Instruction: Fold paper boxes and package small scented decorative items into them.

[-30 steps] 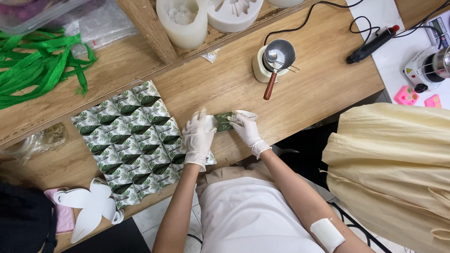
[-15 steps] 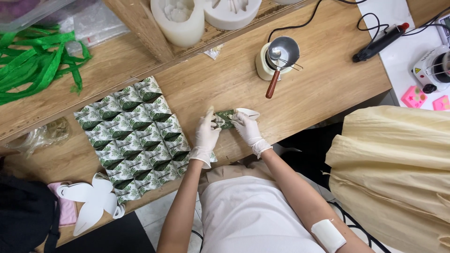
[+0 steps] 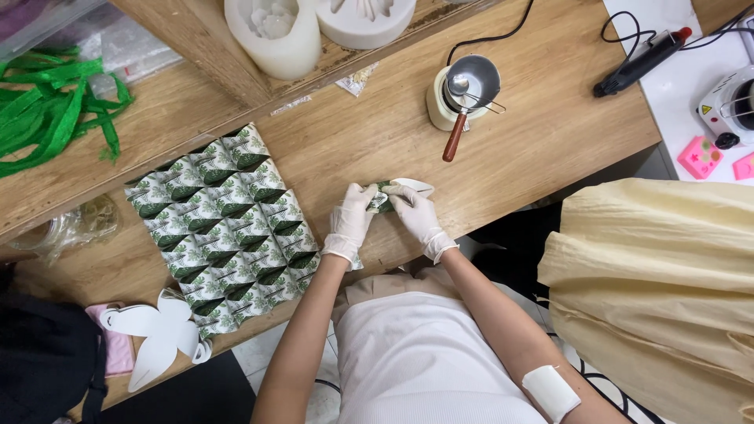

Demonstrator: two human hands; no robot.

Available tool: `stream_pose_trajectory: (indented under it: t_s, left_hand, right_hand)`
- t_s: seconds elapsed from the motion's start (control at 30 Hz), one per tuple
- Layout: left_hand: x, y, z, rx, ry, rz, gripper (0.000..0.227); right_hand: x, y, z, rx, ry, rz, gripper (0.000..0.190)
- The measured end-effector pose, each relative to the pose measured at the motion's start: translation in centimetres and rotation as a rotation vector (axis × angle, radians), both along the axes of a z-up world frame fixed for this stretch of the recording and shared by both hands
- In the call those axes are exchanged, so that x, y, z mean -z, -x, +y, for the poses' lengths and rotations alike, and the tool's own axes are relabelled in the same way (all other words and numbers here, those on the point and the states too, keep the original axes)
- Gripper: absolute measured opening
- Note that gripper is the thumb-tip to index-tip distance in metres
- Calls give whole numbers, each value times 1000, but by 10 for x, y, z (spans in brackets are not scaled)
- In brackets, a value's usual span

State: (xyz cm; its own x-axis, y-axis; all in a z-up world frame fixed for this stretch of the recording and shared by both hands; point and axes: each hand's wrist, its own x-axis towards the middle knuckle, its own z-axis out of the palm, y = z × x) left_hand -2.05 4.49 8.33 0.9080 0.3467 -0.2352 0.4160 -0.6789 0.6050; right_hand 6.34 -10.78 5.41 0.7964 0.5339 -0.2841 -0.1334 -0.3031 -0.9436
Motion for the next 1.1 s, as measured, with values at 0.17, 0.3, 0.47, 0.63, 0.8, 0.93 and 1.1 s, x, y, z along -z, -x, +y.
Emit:
stream_pose_trajectory:
  t_s: [0.17, 0.3, 0.47, 0.63, 0.8, 0.93, 1.1]
  left_hand:
    - [17, 0, -2, 55, -99, -43, 55]
    - [18, -1, -2, 76, -104, -11, 54]
    - [24, -3, -3, 158, -200, 53, 51]
    - [5, -4, 2, 148, -165, -78, 61]
    - [-12, -7, 11, 164, -26, -221, 38]
    - [31, -10, 22, 436, -284, -39, 13]
    - [43, -7, 32, 459, -145, -225, 14]
  right_hand:
    - [-5, -1, 1, 189, 43, 161, 17]
    - [28, 5, -3, 71, 59, 54, 18]
    - [24, 7, 1, 16, 12, -120, 18]
    - [13, 5, 5, -59, 87, -278, 15]
    - [13, 6, 8, -107, 28, -457, 10]
    - [8, 7, 9, -99, 69, -346, 12]
    - [39, 3, 7, -85, 42, -397, 11]
